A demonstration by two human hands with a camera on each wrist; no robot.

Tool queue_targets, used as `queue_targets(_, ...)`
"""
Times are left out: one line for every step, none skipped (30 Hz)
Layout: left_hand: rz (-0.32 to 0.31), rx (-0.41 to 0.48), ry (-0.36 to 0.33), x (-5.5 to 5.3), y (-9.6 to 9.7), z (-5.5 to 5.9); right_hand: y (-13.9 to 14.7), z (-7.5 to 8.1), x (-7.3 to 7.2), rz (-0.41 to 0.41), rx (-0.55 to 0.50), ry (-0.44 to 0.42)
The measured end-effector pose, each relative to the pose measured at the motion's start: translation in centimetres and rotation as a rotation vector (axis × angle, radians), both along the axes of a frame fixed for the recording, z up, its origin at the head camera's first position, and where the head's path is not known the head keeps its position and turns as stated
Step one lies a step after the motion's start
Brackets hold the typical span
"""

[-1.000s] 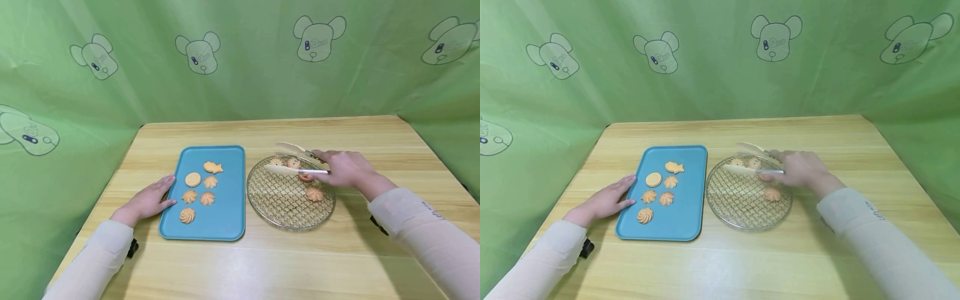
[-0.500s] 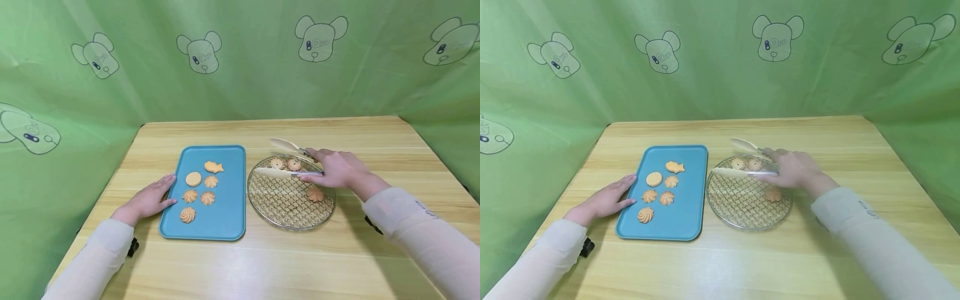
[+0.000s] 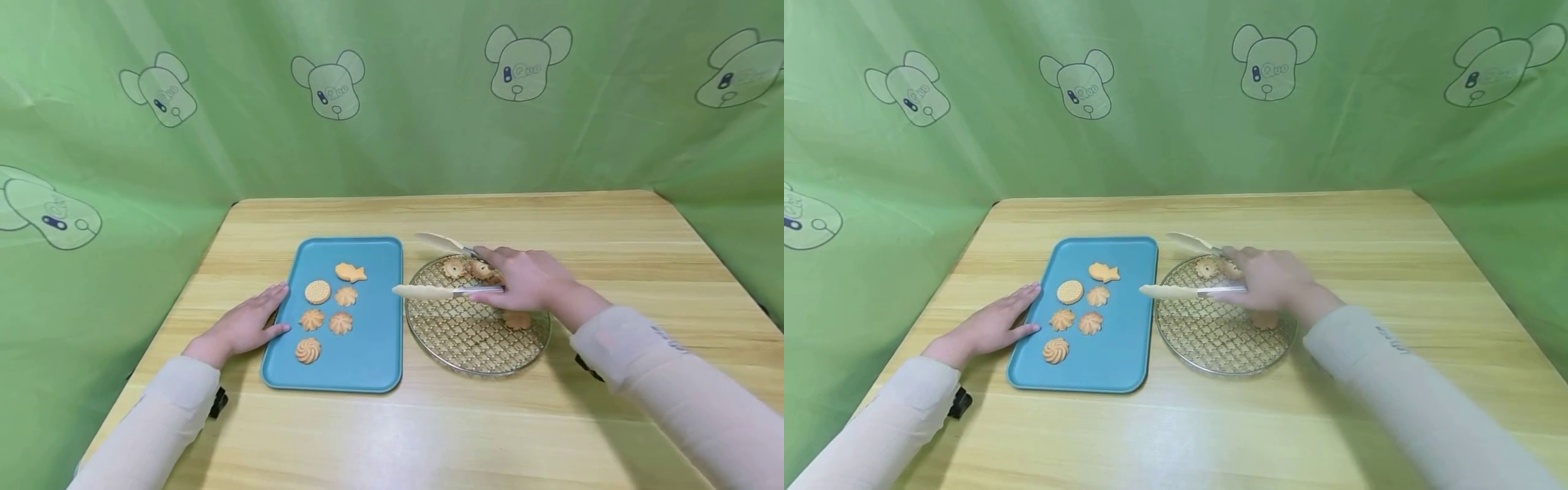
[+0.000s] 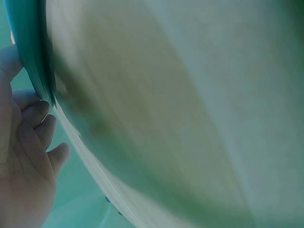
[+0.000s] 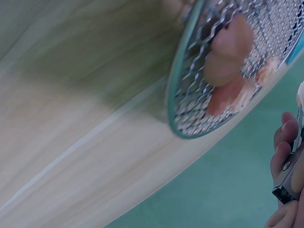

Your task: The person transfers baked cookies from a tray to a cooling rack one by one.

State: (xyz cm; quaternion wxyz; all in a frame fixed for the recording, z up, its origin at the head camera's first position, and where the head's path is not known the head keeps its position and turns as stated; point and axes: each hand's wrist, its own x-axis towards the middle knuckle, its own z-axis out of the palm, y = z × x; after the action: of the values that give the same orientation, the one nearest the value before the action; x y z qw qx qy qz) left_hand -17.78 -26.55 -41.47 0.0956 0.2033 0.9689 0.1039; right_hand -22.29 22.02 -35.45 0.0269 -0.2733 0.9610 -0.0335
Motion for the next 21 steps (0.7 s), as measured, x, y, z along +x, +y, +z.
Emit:
queue_targets(0.001,0.0,-0.003,0.0,0.0,0.0,-0.2,-0.1,0.0,0.008,-0.002,0.005)
queue_targets(0.001,0.0,-0.003,0.0,0.0,0.0,-0.4,-0.2,0.0,0.016,-0.005,0.007)
queue_targets(0.002,-0.002,-0.003,0.0,0.0,-0.1,-0.7,-0.2,0.1,0.027,-0.01,0.013)
queue_targets(0.001,-0.005,-0.003,-0.1,0.0,-0.1,-0.9,-0.3,0.2,0.036,-0.014,0.017)
queue_targets(0.001,-0.006,-0.004,-0.1,0.0,-0.1,-1.2,-0.4,0.2,0.045,-0.015,0.017)
queue_targets(0.001,-0.006,-0.004,-0.1,0.0,-0.2,-1.5,-0.4,0.3,0.053,-0.018,0.014)
queue_targets(0.0,-0.006,-0.004,-0.1,0.0,-0.2,-1.7,-0.4,0.5,0.062,-0.02,0.017)
queue_targets(0.0,-0.006,-0.004,-0.2,0.0,-0.2,-2.0,-0.4,0.6,0.072,-0.021,0.02)
queue_targets(0.0,-0.006,-0.005,-0.2,-0.1,-0.2,-2.3,-0.4,0.8,0.081,-0.021,0.028)
queue_targets(-0.001,-0.006,-0.005,-0.2,0.0,-0.2,-2.6,-0.5,0.9,0.09,-0.02,0.036)
queue_targets(-0.001,-0.005,-0.006,-0.2,0.0,-0.2,-2.9,-0.5,1.1,0.101,-0.022,0.044)
queue_targets(-0.001,-0.005,-0.006,-0.2,0.0,-0.2,-3.3,-0.6,1.2,0.114,-0.024,0.056)
queue_targets(0.0,-0.006,-0.006,-0.2,0.0,-0.2,-3.6,-0.6,1.3,0.127,-0.028,0.068)
queue_targets(0.001,-0.008,-0.007,-0.2,0.0,-0.2,-3.9,-0.7,1.4,0.14,-0.03,0.073)
queue_targets(0.002,-0.009,-0.008,-0.2,0.0,-0.2,-4.2,-0.7,1.5,0.153,-0.031,0.08)
queue_targets(0.001,-0.01,-0.008,-0.2,0.0,-0.1,-4.5,-0.8,1.5,0.166,-0.034,0.078)
queue_targets(0.002,-0.009,-0.009,-0.2,0.0,-0.1,-4.8,-0.9,1.6,0.178,-0.034,0.078)
queue_targets(0.002,-0.01,-0.01,-0.1,0.0,-0.1,-5.1,-0.9,1.6,0.186,-0.03,0.077)
queue_targets(0.003,-0.008,-0.01,-0.1,0.0,-0.1,-5.3,-1.0,1.7,0.194,-0.028,0.076)
queue_targets(0.003,-0.007,-0.011,-0.1,0.0,-0.1,-5.6,-1.0,1.7,0.2,-0.023,0.07)
queue_targets(0.003,-0.006,-0.011,-0.1,0.0,-0.1,-5.9,-1.1,1.8,0.205,-0.023,0.065)
